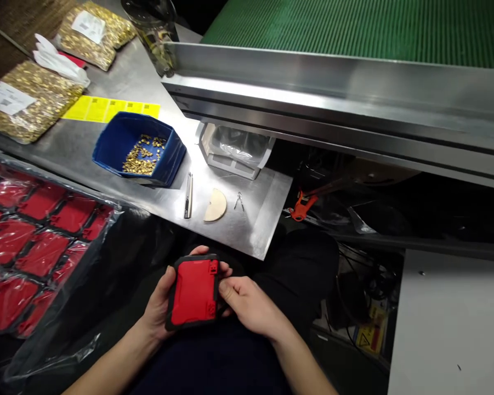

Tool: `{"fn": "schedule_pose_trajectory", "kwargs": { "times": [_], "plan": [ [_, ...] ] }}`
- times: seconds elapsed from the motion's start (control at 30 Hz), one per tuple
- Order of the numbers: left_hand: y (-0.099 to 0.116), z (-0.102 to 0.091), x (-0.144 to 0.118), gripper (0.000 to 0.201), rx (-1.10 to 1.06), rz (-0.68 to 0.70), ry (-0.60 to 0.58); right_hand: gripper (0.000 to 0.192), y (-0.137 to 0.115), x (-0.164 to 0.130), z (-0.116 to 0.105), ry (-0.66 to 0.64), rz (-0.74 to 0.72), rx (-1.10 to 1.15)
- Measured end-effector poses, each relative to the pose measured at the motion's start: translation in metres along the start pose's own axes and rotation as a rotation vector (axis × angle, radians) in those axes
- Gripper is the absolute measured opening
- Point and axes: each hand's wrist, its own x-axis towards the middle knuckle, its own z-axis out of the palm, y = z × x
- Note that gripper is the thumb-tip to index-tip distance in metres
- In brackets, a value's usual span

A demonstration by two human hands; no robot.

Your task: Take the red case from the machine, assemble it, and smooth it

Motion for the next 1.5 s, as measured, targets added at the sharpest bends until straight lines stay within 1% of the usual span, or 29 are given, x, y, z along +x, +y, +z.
{"fn": "schedule_pose_trajectory", "kwargs": {
  "times": [0.03, 0.1, 0.13, 0.17, 0.2, 0.23, 0.27, 0.3, 0.33, 0.37, 0.43, 0.5, 0.57, 0.6, 0.67, 0.73, 0.8, 0.87, 0.97, 1.03, 1.1, 1.13, 1.2, 1.27, 1.33, 1.4, 1.5],
  "plan": [
    [0.003, -0.007, -0.005, 0.061, 0.051, 0.022, 0.088, 0.047, -0.01, 0.007, -0.003, 0.088, -0.033, -0.235],
    [0.01, -0.023, -0.016, 0.065, 0.259, 0.057, 0.299, 0.041, -0.034, 0.029, -0.006, 0.362, -0.129, -0.635],
    [0.012, -0.03, -0.021, 0.07, 0.367, 0.055, 0.395, 0.038, -0.046, 0.045, -0.005, 0.494, -0.163, -0.781],
    [0.015, -0.036, -0.026, 0.075, 0.436, 0.04, 0.471, 0.035, -0.058, 0.063, -0.002, 0.593, -0.18, -0.904],
    [0.017, -0.041, -0.029, 0.076, 0.452, 0.02, 0.527, 0.037, -0.069, 0.082, 0.003, 0.668, -0.164, -1.019],
    [0.018, -0.044, -0.032, 0.076, 0.413, -0.004, 0.557, 0.046, -0.077, 0.102, 0.009, 0.721, -0.118, -1.116],
    [0.019, -0.047, -0.034, 0.074, 0.335, -0.027, 0.559, 0.056, -0.085, 0.121, 0.015, 0.751, -0.065, -1.18],
    [0.02, -0.049, -0.036, 0.071, 0.239, -0.043, 0.536, 0.065, -0.09, 0.137, 0.021, 0.765, -0.02, -1.216],
    [0.021, -0.051, -0.038, 0.069, 0.149, -0.048, 0.495, 0.068, -0.093, 0.15, 0.026, 0.769, 0.01, -1.233],
    [0.021, -0.052, -0.039, 0.068, 0.077, -0.044, 0.445, 0.066, -0.095, 0.159, 0.03, 0.766, 0.019, -1.237],
    [0.02, -0.053, -0.04, 0.069, -0.026, -0.036, 0.344, 0.048, -0.095, 0.163, 0.032, 0.74, -0.01, -1.245],
    [0.016, -0.053, -0.04, 0.071, -0.072, -0.034, 0.282, 0.027, -0.089, 0.149, 0.027, 0.68, -0.057, -1.263],
    [0.011, -0.052, -0.04, 0.071, -0.083, -0.051, 0.241, 0.017, -0.079, 0.119, 0.018, 0.555, -0.122, -1.192],
    [0.009, -0.05, -0.04, 0.072, -0.084, -0.067, 0.216, 0.017, -0.073, 0.099, 0.013, 0.469, -0.164, -1.096],
    [0.005, -0.045, -0.039, 0.076, -0.09, -0.11, 0.156, 0.02, -0.058, 0.053, 0.003, 0.307, -0.238, -0.834],
    [0.004, -0.037, -0.037, 0.082, -0.115, -0.163, 0.097, 0.021, -0.043, 0.007, -0.003, 0.206, -0.25, -0.666],
    [0.004, -0.027, -0.032, 0.082, -0.143, -0.219, 0.077, 0.019, -0.032, -0.03, -0.005, 0.156, -0.246, -0.6],
    [0.005, -0.016, -0.028, 0.078, -0.148, -0.273, 0.091, 0.018, -0.026, -0.054, -0.003, 0.113, -0.266, -0.646],
    [0.004, -0.002, -0.022, 0.075, -0.125, -0.355, 0.1, 0.013, -0.03, -0.07, -0.001, 0.012, -0.286, -0.76],
    [0.002, 0.005, -0.02, 0.074, -0.096, -0.413, 0.095, 0.015, -0.035, -0.074, 0.0, -0.041, -0.232, -0.773],
    [-0.001, 0.01, -0.02, 0.072, -0.051, -0.45, 0.111, 0.017, -0.037, -0.077, 0.001, -0.059, -0.181, -0.779],
    [-0.002, 0.011, -0.02, 0.072, -0.026, -0.458, 0.129, 0.017, -0.035, -0.078, 0.002, -0.046, -0.185, -0.804],
    [-0.004, 0.014, -0.02, 0.07, 0.015, -0.469, 0.174, 0.02, -0.029, -0.08, 0.004, 0.011, -0.258, -0.901],
    [-0.006, 0.016, -0.019, 0.069, 0.043, -0.483, 0.224, 0.023, -0.022, -0.082, 0.006, 0.095, -0.374, -1.031],
    [-0.008, 0.017, -0.019, 0.067, 0.072, -0.496, 0.277, 0.021, -0.017, -0.084, 0.006, 0.159, -0.477, -1.151],
    [-0.009, 0.018, -0.019, 0.067, 0.099, -0.507, 0.314, 0.015, -0.016, -0.086, 0.004, 0.163, -0.533, -1.227],
    [-0.01, 0.021, -0.018, 0.067, 0.123, -0.522, 0.318, 0.011, -0.018, -0.085, 0.002, 0.066, -0.572, -1.255]
  ]
}}
